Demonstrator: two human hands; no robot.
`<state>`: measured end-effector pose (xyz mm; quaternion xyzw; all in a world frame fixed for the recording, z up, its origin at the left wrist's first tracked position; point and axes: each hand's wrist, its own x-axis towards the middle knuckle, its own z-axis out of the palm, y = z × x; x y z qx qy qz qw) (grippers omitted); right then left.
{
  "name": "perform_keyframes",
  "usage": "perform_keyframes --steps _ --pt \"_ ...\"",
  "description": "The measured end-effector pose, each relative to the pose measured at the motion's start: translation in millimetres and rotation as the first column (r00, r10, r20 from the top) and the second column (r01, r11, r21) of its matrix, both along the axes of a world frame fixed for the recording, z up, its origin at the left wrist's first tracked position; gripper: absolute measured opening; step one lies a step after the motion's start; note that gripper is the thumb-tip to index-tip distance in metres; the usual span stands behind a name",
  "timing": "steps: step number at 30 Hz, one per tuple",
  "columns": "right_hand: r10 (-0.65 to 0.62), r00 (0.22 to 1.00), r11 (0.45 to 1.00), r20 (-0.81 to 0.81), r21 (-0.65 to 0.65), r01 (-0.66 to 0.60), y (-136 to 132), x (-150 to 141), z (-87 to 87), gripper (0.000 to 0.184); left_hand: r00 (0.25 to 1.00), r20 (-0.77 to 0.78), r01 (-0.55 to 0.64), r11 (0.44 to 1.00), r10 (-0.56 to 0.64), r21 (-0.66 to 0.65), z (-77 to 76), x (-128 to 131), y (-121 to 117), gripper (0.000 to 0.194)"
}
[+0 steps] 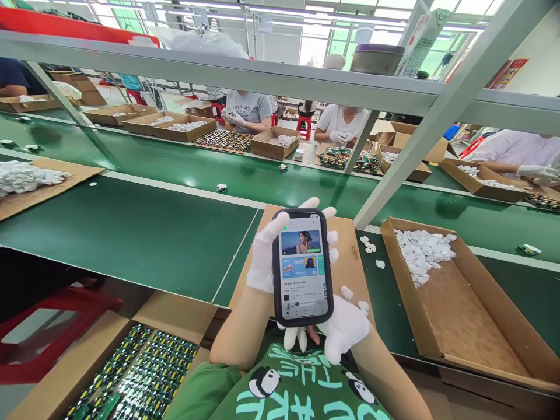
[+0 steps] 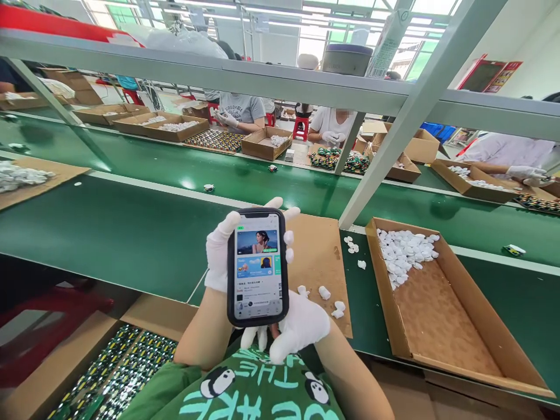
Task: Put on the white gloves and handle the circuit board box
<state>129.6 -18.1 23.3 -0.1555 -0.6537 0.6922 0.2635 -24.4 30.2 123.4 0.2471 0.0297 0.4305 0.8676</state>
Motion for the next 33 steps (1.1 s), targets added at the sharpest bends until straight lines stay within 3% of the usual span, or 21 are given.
perform_keyframes --steps 2,3,9,13,18,24,29,33 --pt "0.11 0.994 0.991 -0.006 -0.075 -0.11 0 -8 3.4 0.07 1.0 -0.003 0.029 1.0 -0.029 0.013 -5.9 3 -1 0.064" --pt "0.101 0.995 0.991 0.01 -0.086 -0.1 -1 -10 7.0 0.067 0.999 0.0 0.042 0.999 -0.042 0.024 -8.6 4 -1 0.064" --pt "-0.109 0.991 0.993 0.081 0.058 0.104 -18 -10 26.4 0.056 0.997 0.004 0.07 0.988 -0.071 0.134 -19.3 3 3 0.073" --pt "-0.15 0.989 0.984 0.012 0.103 0.148 -24 -8 23.3 0.056 0.999 -0.026 0.036 0.977 -0.031 0.21 -24.5 2 5 0.075" --pt "-0.066 0.998 0.994 -0.008 0.093 0.066 -26 -6 17.9 0.057 0.999 -0.049 0.036 0.962 -0.024 0.27 -27.0 1 5 0.081" --pt "-0.021 1.0 0.999 0.01 0.025 0.021 -27 -3 15.9 0.058 0.999 -0.026 0.026 0.957 -0.019 0.29 -27.8 1 4 0.084" --pt "-0.08 0.997 0.997 0.018 -0.005 0.08 -30 -4 16.7 0.062 1.0 -0.008 0.007 0.968 -0.005 0.251 -26.7 0 2 0.095" --pt "-0.082 0.989 0.997 0.126 0.015 0.081 -28 -6 20.6 0.06 0.999 -0.018 -0.022 0.978 0.026 0.207 -24.9 -2 1 0.1"
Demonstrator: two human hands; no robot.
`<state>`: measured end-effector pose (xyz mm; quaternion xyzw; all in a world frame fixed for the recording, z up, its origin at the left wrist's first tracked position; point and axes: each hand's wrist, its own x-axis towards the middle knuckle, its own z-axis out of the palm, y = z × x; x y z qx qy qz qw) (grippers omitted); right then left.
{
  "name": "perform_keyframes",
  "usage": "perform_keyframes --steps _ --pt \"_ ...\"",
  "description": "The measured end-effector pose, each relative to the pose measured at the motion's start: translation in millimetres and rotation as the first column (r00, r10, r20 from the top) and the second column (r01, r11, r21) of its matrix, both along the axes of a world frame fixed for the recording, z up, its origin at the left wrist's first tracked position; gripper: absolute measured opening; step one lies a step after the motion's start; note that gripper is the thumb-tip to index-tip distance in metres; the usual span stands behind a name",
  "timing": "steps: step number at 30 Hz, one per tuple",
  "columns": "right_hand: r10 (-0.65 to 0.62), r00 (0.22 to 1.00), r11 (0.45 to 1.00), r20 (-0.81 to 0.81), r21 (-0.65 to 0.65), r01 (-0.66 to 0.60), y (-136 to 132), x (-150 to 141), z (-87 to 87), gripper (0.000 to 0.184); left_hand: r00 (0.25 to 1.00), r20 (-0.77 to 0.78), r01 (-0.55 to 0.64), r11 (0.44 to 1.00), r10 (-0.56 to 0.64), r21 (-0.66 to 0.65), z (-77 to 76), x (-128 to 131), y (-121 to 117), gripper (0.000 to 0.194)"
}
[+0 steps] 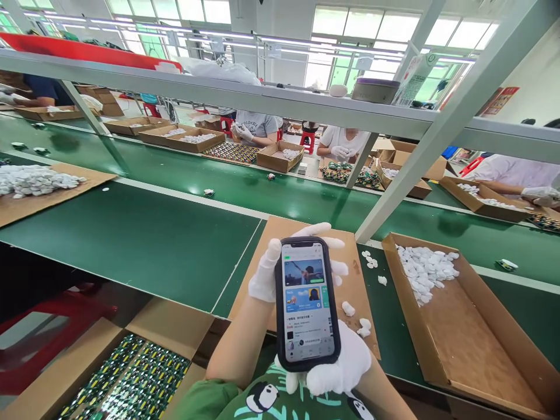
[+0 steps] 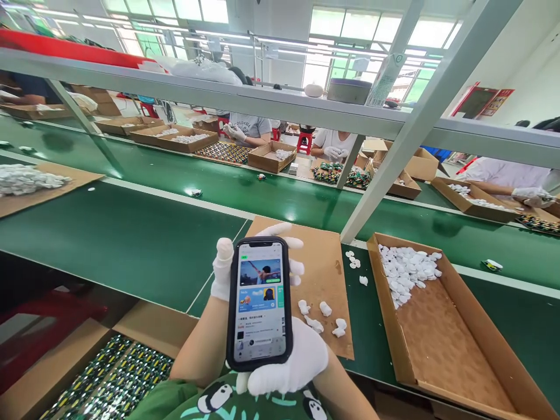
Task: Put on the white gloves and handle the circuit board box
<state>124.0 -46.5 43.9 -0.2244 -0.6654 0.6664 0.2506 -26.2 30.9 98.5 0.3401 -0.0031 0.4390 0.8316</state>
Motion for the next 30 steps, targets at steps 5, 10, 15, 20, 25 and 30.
perform_keyframes --steps 5,10,15,20,25,30 --pt "0.031 0.999 0.999 0.022 -0.007 -0.031 3 -4 7.3 0.056 1.0 0.014 0.007 0.999 -0.008 0.038 -1.2 -4 2 0.094" --pt "-0.063 0.997 0.997 -0.052 -0.057 0.06 -2 -13 10.4 0.055 1.0 0.016 -0.011 0.998 0.01 0.057 -2.2 -6 3 0.094" --pt "-0.111 0.989 0.991 -0.102 -0.08 0.103 -5 -14 6.4 0.054 1.0 0.026 -0.016 1.0 0.015 0.027 -0.6 -7 2 0.095" --pt "-0.091 0.992 0.996 -0.088 -0.018 0.089 -3 -13 10.0 0.052 0.999 0.038 -0.012 1.0 0.011 0.023 3.6 -8 0 0.086" --pt "-0.119 0.993 0.993 -0.028 0.024 0.119 -2 -15 18.7 0.05 0.994 0.105 0.043 0.996 -0.035 -0.084 12.1 -11 0 0.078" --pt "-0.066 0.997 0.996 -0.033 0.057 0.068 2 -16 22.9 0.041 0.993 0.056 0.11 0.975 -0.101 -0.194 16.4 -20 5 0.07"
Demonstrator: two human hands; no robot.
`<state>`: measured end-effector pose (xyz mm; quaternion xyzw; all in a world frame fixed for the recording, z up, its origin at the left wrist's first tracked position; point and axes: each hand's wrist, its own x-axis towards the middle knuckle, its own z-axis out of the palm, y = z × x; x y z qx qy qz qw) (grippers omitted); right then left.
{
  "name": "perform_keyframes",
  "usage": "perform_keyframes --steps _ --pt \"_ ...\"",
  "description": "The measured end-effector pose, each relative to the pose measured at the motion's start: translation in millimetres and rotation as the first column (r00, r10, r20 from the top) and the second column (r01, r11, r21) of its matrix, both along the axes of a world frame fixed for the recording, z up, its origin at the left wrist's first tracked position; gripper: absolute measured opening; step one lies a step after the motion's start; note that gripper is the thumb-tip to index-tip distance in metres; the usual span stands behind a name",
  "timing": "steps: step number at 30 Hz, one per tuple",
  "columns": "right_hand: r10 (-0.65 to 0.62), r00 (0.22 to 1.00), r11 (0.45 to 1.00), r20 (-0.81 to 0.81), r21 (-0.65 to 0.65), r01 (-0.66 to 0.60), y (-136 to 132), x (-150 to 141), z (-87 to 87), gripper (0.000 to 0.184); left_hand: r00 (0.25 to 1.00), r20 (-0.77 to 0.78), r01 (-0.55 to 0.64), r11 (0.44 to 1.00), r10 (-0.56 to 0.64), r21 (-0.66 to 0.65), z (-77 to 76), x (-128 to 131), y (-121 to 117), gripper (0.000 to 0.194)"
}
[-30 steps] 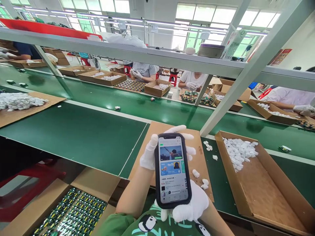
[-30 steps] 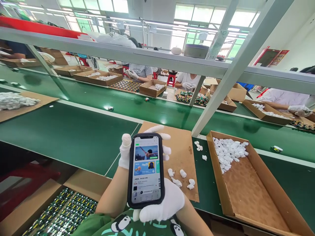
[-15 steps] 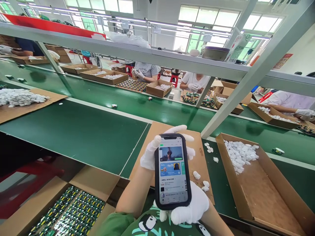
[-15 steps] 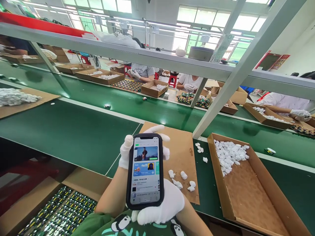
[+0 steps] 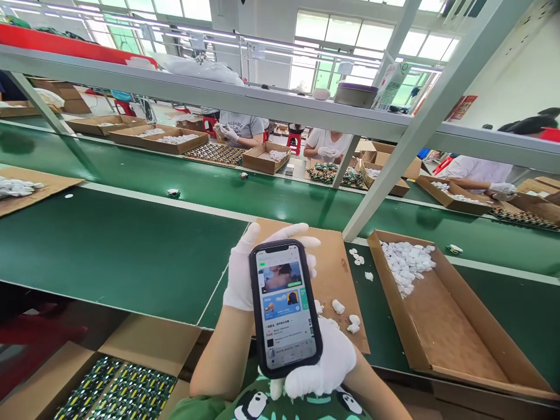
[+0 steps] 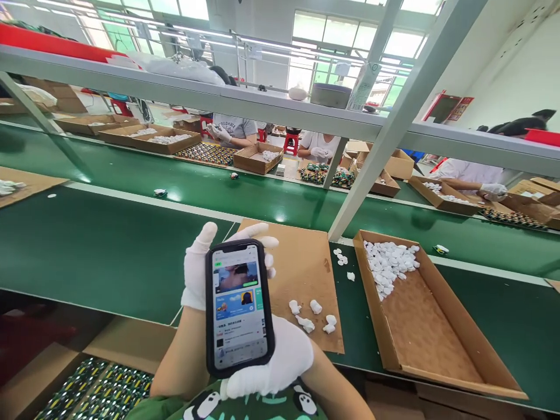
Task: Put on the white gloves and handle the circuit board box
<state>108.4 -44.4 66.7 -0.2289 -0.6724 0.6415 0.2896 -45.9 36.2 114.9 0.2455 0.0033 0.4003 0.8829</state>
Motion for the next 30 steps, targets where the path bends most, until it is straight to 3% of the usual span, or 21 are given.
perform_keyframes --steps 7,12,18,25,30 --pt "0.041 0.993 0.999 -0.11 0.036 -0.037 3 0 -1.5 0.027 1.0 -0.014 0.022 0.998 -0.021 0.064 -1.6 -3 2 0.064" --pt "-0.027 0.991 1.0 -0.131 0.009 0.028 0 2 -17.8 0.047 0.996 0.008 0.088 0.99 -0.089 0.113 -2.4 0 2 0.067" --pt "0.095 0.993 0.995 -0.067 0.034 -0.093 1 1 -10.6 0.049 0.998 -0.025 0.066 0.984 -0.063 0.167 -4.0 6 2 0.065" --pt "0.057 0.989 0.998 -0.137 -0.013 -0.06 -2 -2 -15.2 0.048 0.999 -0.033 0.045 0.985 -0.04 0.167 0.3 7 -2 0.064" --pt "0.114 0.993 0.985 0.037 0.127 -0.117 5 4 -26.1 0.041 1.0 -0.03 0.007 0.99 -0.003 0.142 -3.9 10 -2 0.072"
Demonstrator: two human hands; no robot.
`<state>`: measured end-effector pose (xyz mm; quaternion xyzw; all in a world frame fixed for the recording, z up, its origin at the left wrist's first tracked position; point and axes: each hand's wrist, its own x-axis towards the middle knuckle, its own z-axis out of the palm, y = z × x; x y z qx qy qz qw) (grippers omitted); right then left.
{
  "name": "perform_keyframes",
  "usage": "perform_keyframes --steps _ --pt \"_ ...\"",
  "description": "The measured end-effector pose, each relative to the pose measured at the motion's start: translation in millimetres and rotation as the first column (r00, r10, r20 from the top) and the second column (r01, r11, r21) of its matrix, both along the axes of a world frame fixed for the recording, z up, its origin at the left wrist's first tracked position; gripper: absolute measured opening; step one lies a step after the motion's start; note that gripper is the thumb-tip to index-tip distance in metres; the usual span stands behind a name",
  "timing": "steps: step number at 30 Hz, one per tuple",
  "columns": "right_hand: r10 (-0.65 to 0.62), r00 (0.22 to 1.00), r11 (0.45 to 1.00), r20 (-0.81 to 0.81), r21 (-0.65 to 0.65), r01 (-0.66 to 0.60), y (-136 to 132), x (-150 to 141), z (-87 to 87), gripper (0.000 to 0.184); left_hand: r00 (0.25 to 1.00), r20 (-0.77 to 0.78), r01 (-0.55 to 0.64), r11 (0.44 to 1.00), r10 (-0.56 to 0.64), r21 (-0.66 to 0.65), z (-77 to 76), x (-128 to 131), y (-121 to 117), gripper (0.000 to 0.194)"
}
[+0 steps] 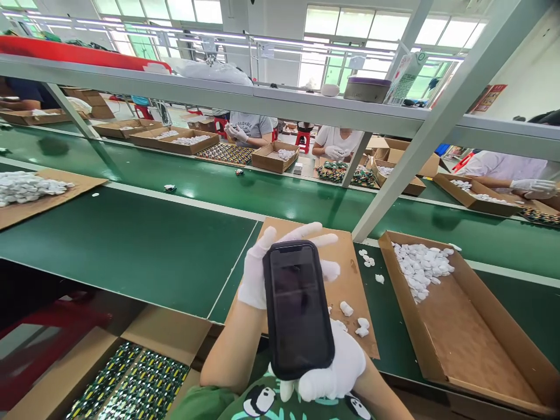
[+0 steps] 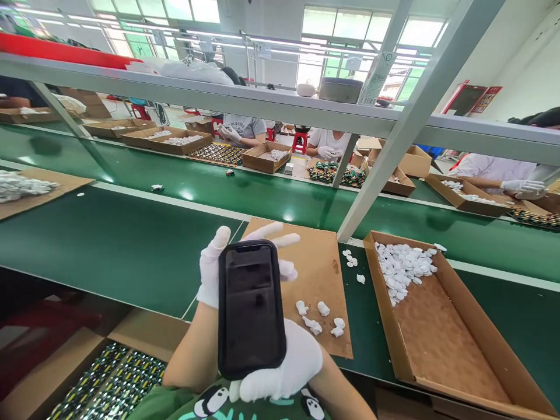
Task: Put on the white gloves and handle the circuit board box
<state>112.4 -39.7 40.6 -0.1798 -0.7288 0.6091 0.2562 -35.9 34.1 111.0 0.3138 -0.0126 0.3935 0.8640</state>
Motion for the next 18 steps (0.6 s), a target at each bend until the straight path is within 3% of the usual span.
perform_keyframes --steps 4,9,13,18 --pt "0.101 0.992 0.995 0.079 -0.028 -0.099 9 -4 -3.7 0.031 0.989 0.078 -0.132 0.987 0.125 0.096 -14.1 9 -1 0.085" --pt "0.241 0.965 0.956 0.104 -0.196 -0.218 16 -16 -3.2 0.033 0.967 0.075 -0.253 0.945 0.243 0.205 -29.9 10 -1 0.093" --pt "0.096 0.991 0.93 0.088 -0.363 -0.058 12 -8 4.0 0.031 0.969 0.027 -0.243 0.932 0.245 0.269 -30.3 8 0 0.096" --pt "-0.095 0.992 0.949 0.084 -0.293 0.115 0 12 28.2 0.032 0.952 0.149 -0.301 0.915 0.269 0.268 -31.5 12 4 0.102"
